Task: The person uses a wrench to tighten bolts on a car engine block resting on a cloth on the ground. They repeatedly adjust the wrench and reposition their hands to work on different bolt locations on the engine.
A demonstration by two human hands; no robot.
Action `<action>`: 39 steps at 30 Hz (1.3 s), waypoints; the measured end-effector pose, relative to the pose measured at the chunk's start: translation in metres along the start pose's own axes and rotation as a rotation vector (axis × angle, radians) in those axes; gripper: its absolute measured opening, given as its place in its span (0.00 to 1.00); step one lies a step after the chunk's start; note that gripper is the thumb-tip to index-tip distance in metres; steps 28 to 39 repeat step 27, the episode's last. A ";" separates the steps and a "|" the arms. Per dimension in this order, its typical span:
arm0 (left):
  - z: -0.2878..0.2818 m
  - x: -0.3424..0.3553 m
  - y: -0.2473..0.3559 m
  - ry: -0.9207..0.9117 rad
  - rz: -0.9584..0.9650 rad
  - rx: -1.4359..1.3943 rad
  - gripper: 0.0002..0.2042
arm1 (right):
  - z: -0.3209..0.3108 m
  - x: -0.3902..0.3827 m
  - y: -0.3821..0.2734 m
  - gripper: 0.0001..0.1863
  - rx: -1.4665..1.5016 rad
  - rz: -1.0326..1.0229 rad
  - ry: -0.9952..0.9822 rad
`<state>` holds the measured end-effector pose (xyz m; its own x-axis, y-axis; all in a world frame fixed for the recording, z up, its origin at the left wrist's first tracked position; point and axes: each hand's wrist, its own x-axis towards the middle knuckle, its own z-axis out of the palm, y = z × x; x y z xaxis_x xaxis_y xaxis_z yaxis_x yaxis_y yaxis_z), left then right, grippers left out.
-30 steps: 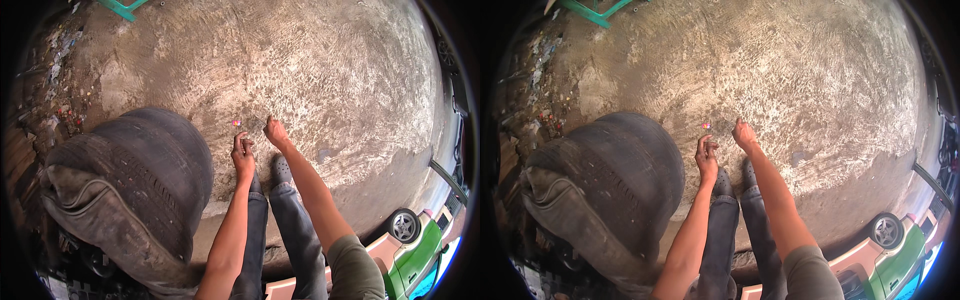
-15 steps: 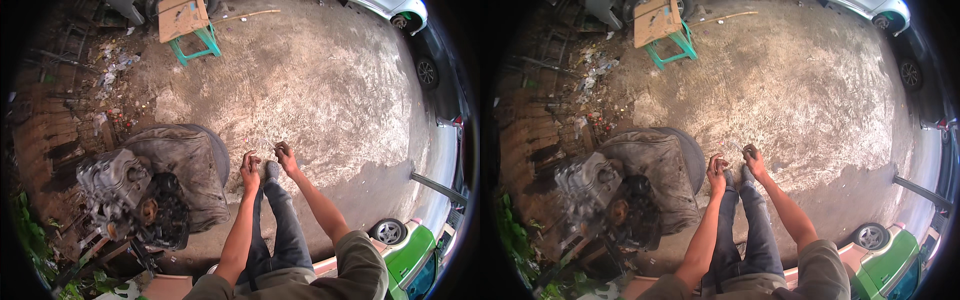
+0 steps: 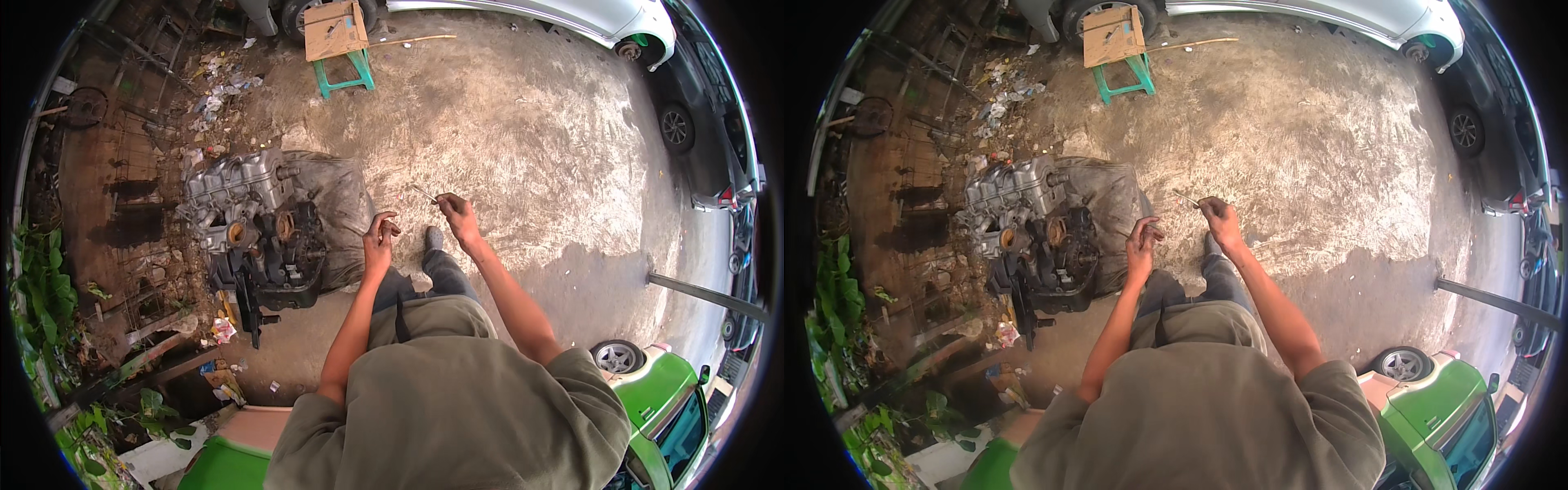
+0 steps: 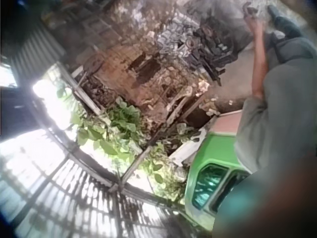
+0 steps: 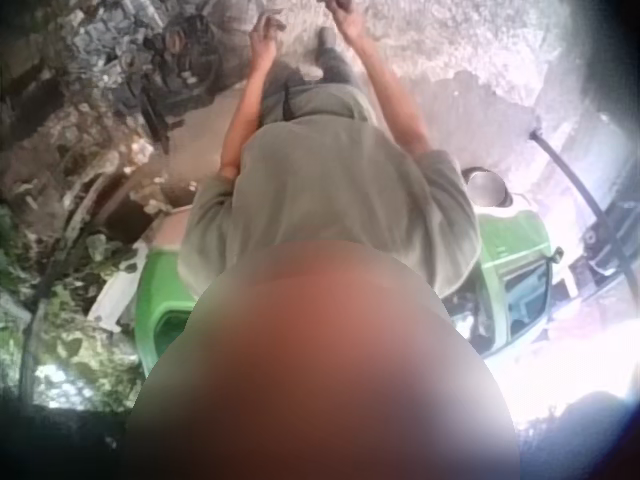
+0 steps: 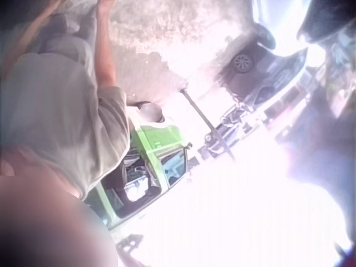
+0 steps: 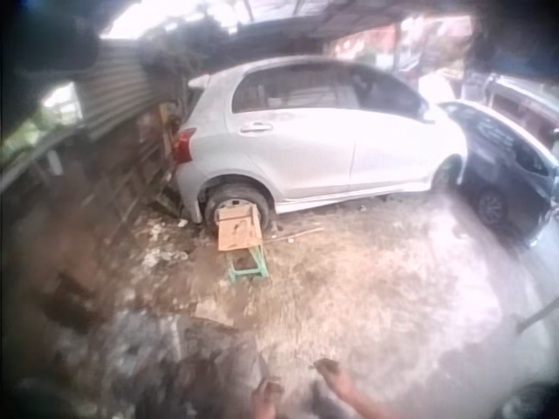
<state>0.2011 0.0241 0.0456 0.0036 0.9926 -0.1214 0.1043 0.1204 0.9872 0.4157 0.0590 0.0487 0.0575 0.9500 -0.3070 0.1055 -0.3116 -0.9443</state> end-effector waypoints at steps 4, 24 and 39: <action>-0.034 -0.033 -0.011 0.009 -0.100 -0.050 0.11 | 0.035 -0.046 0.000 0.11 -0.086 0.003 0.131; -0.273 -0.104 -0.009 0.073 -0.034 0.153 0.12 | 0.254 -0.099 -0.006 0.19 -0.192 0.037 0.164; -0.279 -0.106 -0.004 0.115 -0.082 0.194 0.11 | 0.271 -0.076 0.002 0.19 -0.231 0.006 0.115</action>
